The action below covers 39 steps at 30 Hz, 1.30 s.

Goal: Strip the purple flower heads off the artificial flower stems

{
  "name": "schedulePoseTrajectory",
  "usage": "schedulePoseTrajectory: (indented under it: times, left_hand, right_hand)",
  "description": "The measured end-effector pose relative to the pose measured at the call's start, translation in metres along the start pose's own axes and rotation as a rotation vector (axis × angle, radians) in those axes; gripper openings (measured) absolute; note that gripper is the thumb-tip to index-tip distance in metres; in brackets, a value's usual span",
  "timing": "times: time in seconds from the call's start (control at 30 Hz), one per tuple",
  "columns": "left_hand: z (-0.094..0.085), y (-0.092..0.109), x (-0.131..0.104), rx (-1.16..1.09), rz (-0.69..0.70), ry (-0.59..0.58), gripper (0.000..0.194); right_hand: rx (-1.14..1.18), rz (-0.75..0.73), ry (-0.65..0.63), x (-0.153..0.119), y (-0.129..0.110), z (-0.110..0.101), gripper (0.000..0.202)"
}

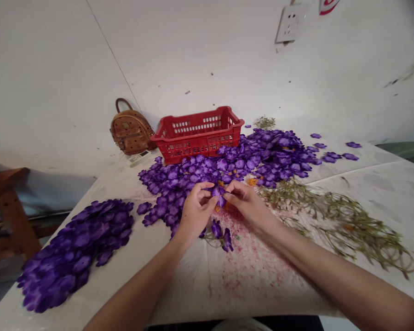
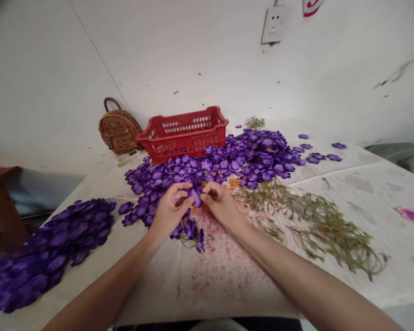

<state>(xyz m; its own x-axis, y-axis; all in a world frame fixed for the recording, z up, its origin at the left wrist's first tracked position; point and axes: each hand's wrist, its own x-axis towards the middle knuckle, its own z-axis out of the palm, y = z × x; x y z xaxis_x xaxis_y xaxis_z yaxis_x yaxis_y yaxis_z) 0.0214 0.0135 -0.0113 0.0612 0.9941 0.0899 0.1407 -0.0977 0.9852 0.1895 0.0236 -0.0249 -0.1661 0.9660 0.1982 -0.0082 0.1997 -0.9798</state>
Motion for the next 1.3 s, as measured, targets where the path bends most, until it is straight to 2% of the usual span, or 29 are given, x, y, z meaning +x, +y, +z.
schedulePoseTrajectory:
  times: [0.1,0.2,0.33,0.5,0.67,0.77,0.9,1.1,1.3]
  left_hand:
    - [-0.002,-0.002,0.002,-0.007,-0.012,0.01,0.018]
    - [-0.002,-0.005,0.004,-0.04,-0.047,0.006,0.018]
    - [-0.002,-0.006,0.004,-0.079,-0.095,0.018,0.017]
    - [-0.001,-0.004,0.003,-0.121,-0.111,0.016,0.015]
    - [0.0,0.002,0.0,-0.15,-0.118,-0.008,0.015]
    - [0.0,0.004,-0.001,-0.195,-0.129,-0.032,0.018]
    - [-0.002,0.004,0.0,-0.218,-0.099,-0.034,0.023]
    - [-0.002,-0.002,0.001,-0.013,0.074,-0.023,0.012]
    - [0.002,-0.009,-0.001,0.084,0.142,0.01,0.013]
  right_hand:
    - [-0.104,-0.069,-0.016,0.002,0.002,-0.002,0.019]
    - [-0.155,-0.098,-0.034,0.002,0.002,-0.003,0.018]
    - [-0.214,-0.086,-0.05,0.001,0.0,-0.002,0.015]
    - [-0.328,-0.055,-0.011,-0.002,-0.002,0.0,0.01]
    - [-0.317,-0.059,-0.034,-0.002,-0.003,0.0,0.012]
    - [-0.171,-0.026,-0.046,-0.001,-0.001,0.001,0.014]
    - [0.181,0.102,0.002,0.0,0.0,0.002,0.023]
    - [0.479,0.304,0.013,-0.002,-0.003,0.004,0.03]
    - [0.664,0.454,-0.01,0.0,0.0,0.004,0.028]
